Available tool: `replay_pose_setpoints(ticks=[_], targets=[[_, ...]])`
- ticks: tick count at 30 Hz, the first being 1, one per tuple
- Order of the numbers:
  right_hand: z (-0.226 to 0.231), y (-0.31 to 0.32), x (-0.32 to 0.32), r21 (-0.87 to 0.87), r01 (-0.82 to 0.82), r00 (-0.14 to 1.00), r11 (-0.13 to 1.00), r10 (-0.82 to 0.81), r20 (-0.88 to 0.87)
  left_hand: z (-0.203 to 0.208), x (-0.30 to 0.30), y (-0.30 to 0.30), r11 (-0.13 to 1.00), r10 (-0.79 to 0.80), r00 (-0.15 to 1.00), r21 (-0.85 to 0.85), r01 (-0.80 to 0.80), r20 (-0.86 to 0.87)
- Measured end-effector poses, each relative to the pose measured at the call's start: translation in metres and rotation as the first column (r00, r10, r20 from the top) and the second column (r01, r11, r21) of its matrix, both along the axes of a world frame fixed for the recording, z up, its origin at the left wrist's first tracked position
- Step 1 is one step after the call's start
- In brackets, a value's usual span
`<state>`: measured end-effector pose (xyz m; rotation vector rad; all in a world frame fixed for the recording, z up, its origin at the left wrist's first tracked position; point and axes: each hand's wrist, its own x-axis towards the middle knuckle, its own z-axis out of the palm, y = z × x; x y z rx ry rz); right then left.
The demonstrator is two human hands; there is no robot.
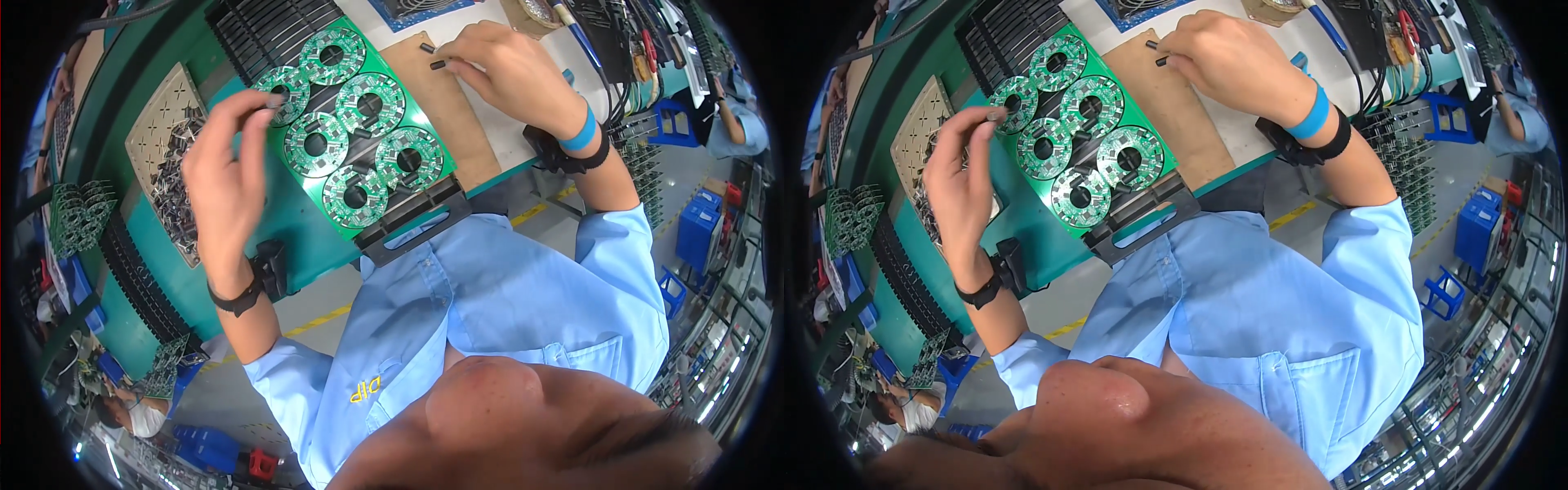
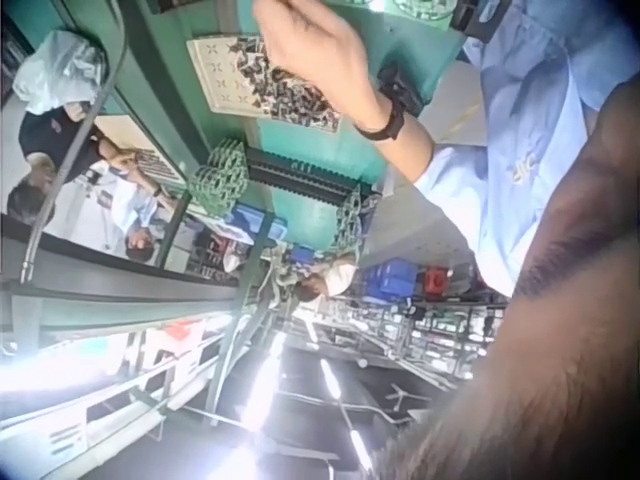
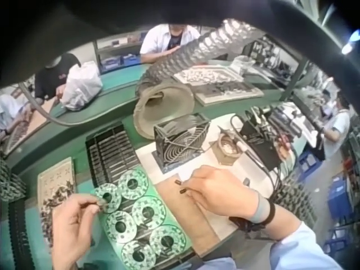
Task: The person places a circuit board panel onto a holder and inserts capacitors from a tray into the boards by hand. After filling the boards, they remove the panel from the holder and set it aside.
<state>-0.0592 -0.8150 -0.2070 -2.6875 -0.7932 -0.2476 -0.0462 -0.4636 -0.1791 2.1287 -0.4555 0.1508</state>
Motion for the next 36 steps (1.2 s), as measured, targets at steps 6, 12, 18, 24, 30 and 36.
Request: replay_pose_setpoints(ticks=[6, 12, 18, 24, 30, 36], targets=[[-0.001, 0.016, 0.001, -0.024, -0.020, 1.000, 1.000, 0.020, -0.020, -0.007, 0.016, -0.015, 0.933, -0.310, 0.945, 0.223, 0.281, 0.107], [0.025, 0.018, 0.004, 0.195, -0.100, 0.984, 0.976, 0.127, -0.128, -0.021, 0.004, -0.005, 0.938, -0.294, 0.953, 0.210, 0.275, 0.065], [-0.005, 0.049, 0.041, 0.525, -0.572, 0.808, 0.630, 0.325, 0.491, -0.021, 0.005, -0.004, 0.940, -0.301, 0.950, 0.194, 0.282, 0.079], [-0.007, 0.061, 0.045, 0.674, -0.505, 0.863, 0.540, 0.301, 0.405, -0.021, 0.002, -0.004, 0.937, -0.302, 0.951, 0.204, 0.283, 0.067], [0.013, 0.060, 0.031, 0.737, -0.322, 0.942, 0.595, 0.278, 0.187, -0.022, 0.002, -0.004, 0.929, -0.317, 0.946, 0.224, 0.295, 0.071], [0.038, 0.057, 0.015, 0.651, 0.058, 0.960, 0.757, 0.137, -0.246, -0.023, 0.001, -0.003, 0.913, -0.340, 0.937, 0.269, 0.308, 0.082]])
